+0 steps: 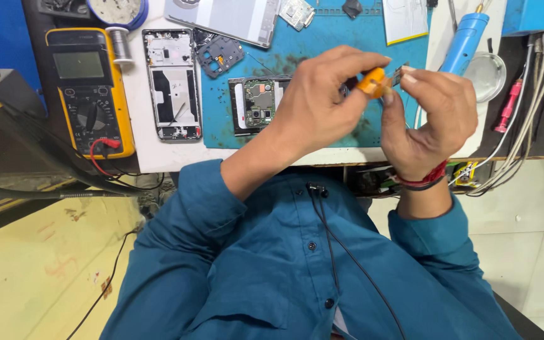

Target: The person repairs a disassembled smartphone at a workbench. They use a blue pry tool and tweezers to work on the phone's internals, handle the orange flex cable and battery, reposition the mid-frame, and press and probe components on the motherboard with a metal tool.

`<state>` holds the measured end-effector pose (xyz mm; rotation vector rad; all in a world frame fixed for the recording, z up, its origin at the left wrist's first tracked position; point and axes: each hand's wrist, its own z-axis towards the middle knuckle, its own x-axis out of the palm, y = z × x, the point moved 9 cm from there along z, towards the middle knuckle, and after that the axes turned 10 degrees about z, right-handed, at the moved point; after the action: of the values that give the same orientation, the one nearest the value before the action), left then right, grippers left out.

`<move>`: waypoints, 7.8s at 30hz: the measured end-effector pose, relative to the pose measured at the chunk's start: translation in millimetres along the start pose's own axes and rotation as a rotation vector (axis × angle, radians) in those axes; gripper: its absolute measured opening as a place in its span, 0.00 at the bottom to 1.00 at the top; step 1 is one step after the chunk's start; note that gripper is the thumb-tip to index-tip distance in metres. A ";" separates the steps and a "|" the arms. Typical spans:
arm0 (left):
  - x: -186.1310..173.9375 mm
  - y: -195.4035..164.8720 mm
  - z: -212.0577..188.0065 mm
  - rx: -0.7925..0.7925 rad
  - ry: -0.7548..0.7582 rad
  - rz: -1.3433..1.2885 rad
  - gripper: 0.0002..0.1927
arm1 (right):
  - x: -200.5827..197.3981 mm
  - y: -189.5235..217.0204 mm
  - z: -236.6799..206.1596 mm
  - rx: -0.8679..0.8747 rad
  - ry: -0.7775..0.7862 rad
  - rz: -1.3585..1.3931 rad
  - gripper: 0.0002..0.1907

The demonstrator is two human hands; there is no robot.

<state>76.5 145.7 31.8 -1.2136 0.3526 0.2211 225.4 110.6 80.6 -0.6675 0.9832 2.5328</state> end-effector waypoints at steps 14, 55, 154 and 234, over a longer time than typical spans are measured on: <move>25.1 51.1 -17.0 -0.258 -0.093 -0.748 0.16 | 23.1 18.1 24.3 0.099 0.054 -0.188 0.15; -22.4 68.8 -61.7 -0.518 -0.123 -0.548 0.20 | 104.8 -38.2 24.5 0.654 0.672 0.530 0.15; -66.9 8.0 -48.9 -0.049 -0.282 0.588 0.10 | 101.5 -32.1 -18.0 0.736 0.094 0.856 0.34; -53.5 25.0 -96.4 0.060 -0.077 0.776 0.18 | 113.4 -13.4 -16.8 0.579 0.197 0.162 0.11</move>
<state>4.1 64.5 0.9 -0.9573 0.7486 0.9149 142.5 124.4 1.5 -0.6798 1.8016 2.1563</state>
